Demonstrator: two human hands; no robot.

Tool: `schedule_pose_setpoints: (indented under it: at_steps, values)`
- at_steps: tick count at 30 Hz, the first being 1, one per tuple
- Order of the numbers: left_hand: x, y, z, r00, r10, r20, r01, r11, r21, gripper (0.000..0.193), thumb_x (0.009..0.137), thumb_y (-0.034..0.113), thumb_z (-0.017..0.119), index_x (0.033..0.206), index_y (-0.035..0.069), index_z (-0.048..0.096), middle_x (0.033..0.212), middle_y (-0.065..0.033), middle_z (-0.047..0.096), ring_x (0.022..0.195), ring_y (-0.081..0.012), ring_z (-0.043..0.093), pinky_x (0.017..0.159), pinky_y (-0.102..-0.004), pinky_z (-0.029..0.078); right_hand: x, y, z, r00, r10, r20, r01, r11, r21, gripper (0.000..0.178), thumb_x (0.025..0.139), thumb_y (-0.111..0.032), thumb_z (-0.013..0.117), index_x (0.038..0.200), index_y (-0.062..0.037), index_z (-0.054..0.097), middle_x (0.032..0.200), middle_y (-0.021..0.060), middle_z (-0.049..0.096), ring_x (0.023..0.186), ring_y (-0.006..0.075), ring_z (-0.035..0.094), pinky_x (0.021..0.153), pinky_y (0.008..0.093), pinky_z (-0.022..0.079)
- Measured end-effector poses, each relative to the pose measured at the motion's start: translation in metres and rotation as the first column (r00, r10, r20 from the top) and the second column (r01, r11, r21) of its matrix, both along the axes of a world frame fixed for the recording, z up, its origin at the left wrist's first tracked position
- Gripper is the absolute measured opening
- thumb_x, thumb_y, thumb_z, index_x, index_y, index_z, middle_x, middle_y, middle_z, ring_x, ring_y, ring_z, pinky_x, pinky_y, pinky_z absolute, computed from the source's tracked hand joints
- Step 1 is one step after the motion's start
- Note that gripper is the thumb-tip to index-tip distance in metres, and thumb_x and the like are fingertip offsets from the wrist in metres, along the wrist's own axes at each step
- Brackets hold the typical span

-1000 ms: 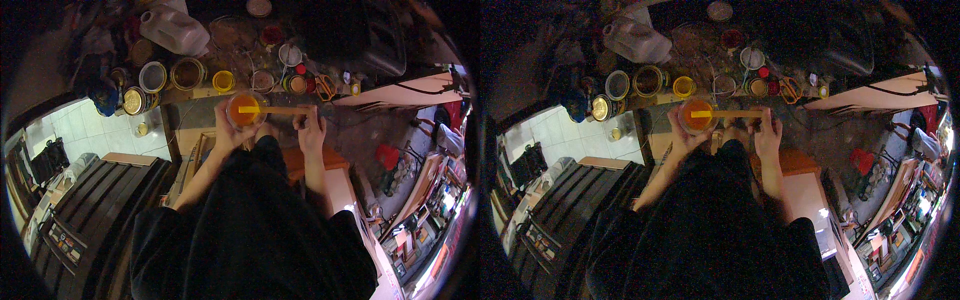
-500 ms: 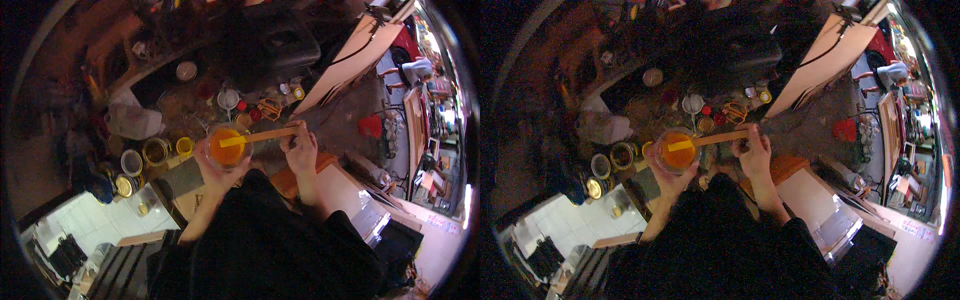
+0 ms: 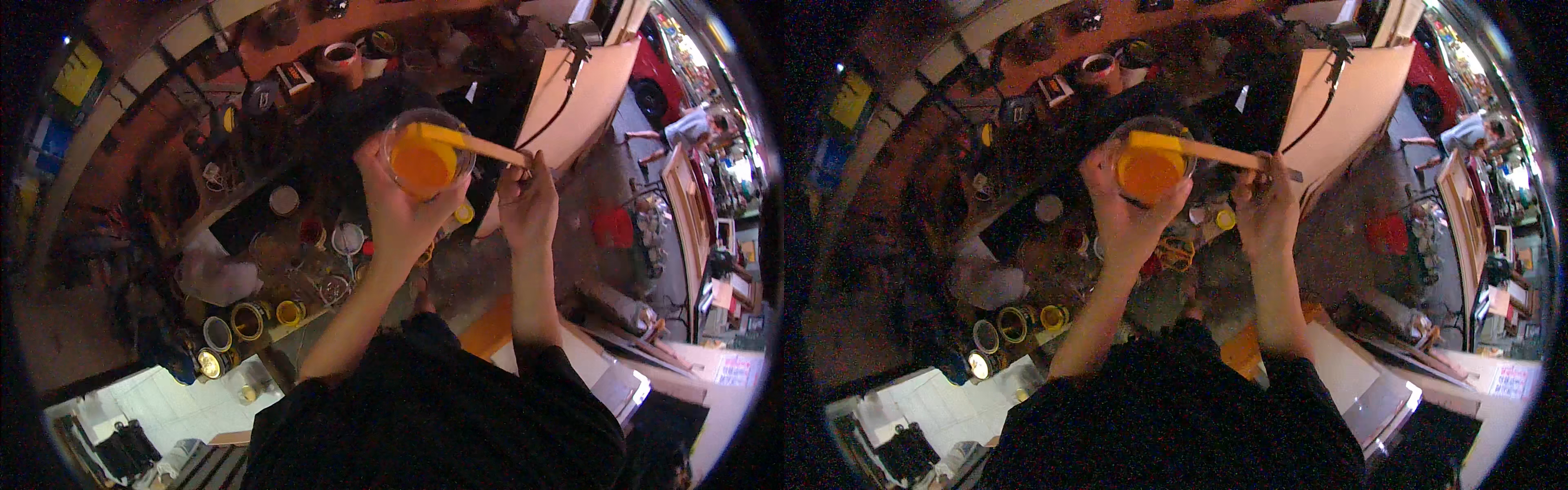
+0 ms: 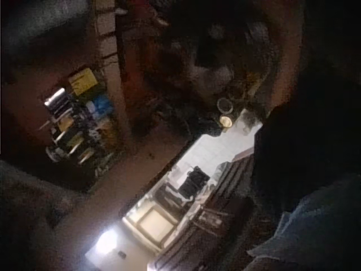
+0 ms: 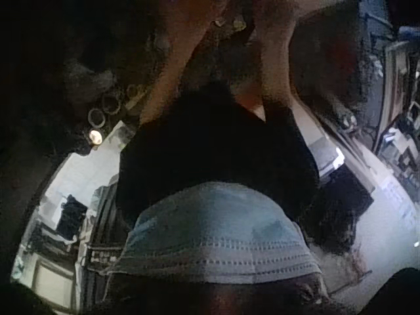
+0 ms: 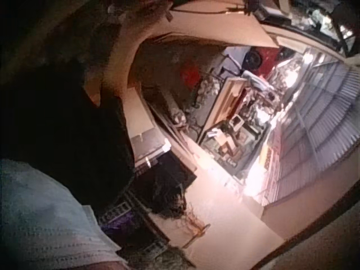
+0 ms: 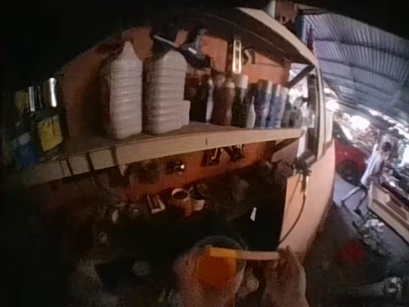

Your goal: The person mixes orange paint in a small container, pours it into a spray gun, and then moves outdoors to spray paint a wooden frame. The person applies the paint in steady strokes along the frame edges while another person holds the frame steady.

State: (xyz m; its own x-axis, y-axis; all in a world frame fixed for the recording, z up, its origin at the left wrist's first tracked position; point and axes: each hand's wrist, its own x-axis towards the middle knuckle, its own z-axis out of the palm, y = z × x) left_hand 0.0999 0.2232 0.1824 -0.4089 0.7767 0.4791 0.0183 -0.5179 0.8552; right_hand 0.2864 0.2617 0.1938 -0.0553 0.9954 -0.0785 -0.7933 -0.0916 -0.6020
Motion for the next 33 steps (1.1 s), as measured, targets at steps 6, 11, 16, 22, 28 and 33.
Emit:
schedule_pose_setpoints:
  at_steps: [6,11,16,22,28,33]
  values:
    - [0.046,0.121,0.007,0.978,0.187,-0.089,-0.188,0.982,0.004,0.082,0.075,0.020,0.093,0.131,0.005,0.035,0.127,-0.0106,0.048,0.119,-0.0203,0.053,0.106,-0.0373,0.043,0.024,0.155,-0.001,0.997,0.020,-0.070,-0.013,0.995,0.098,0.025,0.108,-0.027,0.053,0.106,-0.0030,0.059,0.081,0.0045,0.056,0.073,0.0151,0.057,0.066,0.0290,0.046]
    - [0.048,0.153,-0.018,0.913,0.340,-0.226,-0.363,0.929,-0.069,0.089,0.073,0.022,0.094,0.136,0.002,0.035,0.132,-0.0124,0.042,0.125,-0.0237,0.049,0.110,-0.0392,0.039,0.017,0.276,-0.050,0.989,-0.083,-0.121,0.084,0.996,0.005,0.026,0.109,-0.026,0.053,0.108,-0.0001,0.059,0.082,0.0063,0.056,0.078,0.0190,0.060,0.069,0.0323,0.049]
    - [0.051,0.128,-0.018,0.939,0.343,0.008,-0.339,0.931,-0.133,0.087,0.072,0.023,0.093,0.138,-0.001,0.042,0.134,-0.0139,0.039,0.129,-0.0267,0.046,0.111,-0.0422,0.040,0.008,0.360,-0.133,0.951,-0.231,0.205,0.223,0.973,0.060,0.034,0.107,-0.032,0.056,0.100,0.0003,0.065,0.086,0.0079,0.065,0.073,0.0182,0.059,0.069,0.0331,0.050]
    - [0.023,0.049,-0.027,0.572,0.442,-0.691,-0.732,0.655,-0.188,0.103,0.058,0.020,0.092,0.146,0.009,0.039,0.142,-0.0133,0.041,0.132,-0.0325,0.050,0.108,-0.0470,0.050,-0.022,0.411,-0.164,0.255,-0.439,0.862,0.139,0.898,0.417,0.053,0.102,-0.042,0.059,0.084,0.0075,0.068,0.081,0.0258,0.071,0.077,0.0391,0.070,0.072,0.0444,0.054]
    - [0.032,0.014,-0.023,0.811,0.427,-0.400,-0.580,0.680,-0.449,0.108,0.065,0.027,0.095,0.147,0.013,0.026,0.147,-0.0129,0.039,0.140,-0.0317,0.042,0.113,-0.0479,0.043,-0.050,0.454,-0.181,0.129,-0.311,0.942,-0.190,0.924,0.331,0.053,0.098,-0.048,0.061,0.097,0.0044,0.069,0.095,0.0320,0.070,0.098,0.0509,0.067,0.084,0.0537,0.053]
    - [0.037,0.008,-0.038,0.887,0.434,-0.157,-0.461,0.822,-0.335,0.105,0.067,0.024,0.094,0.146,0.011,0.026,0.144,-0.0134,0.041,0.137,-0.0298,0.046,0.112,-0.0459,0.043,-0.040,0.459,-0.198,0.032,-0.239,0.971,-0.218,0.946,0.240,0.051,0.098,-0.047,0.061,0.110,0.0024,0.068,0.111,0.0287,0.070,0.111,0.0446,0.066,0.092,0.0514,0.052]
